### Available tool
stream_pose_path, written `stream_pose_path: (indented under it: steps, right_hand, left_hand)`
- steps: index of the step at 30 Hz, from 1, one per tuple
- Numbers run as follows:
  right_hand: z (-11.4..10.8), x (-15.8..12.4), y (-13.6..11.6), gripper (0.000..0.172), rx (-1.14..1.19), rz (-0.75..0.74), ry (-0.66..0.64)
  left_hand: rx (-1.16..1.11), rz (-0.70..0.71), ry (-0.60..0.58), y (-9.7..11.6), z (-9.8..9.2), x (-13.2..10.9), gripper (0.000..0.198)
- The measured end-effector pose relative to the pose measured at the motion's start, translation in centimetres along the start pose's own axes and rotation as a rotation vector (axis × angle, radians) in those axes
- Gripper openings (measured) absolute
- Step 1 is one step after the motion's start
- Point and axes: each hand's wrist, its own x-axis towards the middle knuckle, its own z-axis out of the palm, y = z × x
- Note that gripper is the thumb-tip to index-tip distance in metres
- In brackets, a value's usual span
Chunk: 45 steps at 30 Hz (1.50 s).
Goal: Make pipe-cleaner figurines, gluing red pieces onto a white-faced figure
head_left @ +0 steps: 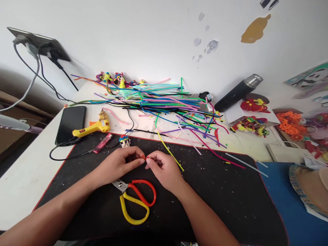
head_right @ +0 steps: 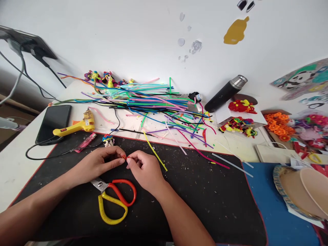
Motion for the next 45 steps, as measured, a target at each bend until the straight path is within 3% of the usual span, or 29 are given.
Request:
stream_pose_path:
  steps: [11,24,33,45]
  right_hand:
    - [0.1,0.6,-0.1,0.024,0.155,0.098,0.024]
    - [0.2,0.9,0.6,0.033,0.204,0.029,0.078]
    - [0.5,0.7,0.8,0.032,0.215,0.004,0.121]
    - [0.8,0.5,0.7,0.032,0.181,-0.047,0.148]
  left_hand:
    - [-0.023,-0.013,-0.092,0.3,-0.9,0.1,0.031]
    - [-0.151,0.001,-0.107,0.1,-1.1,-0.2,0.046]
    - [-0.224,0.083,-0.049,0.3,-2.6,-0.4,0.073]
    - [-0.285,0.064,0.039,1.4,-1.4,-0.1,0.069]
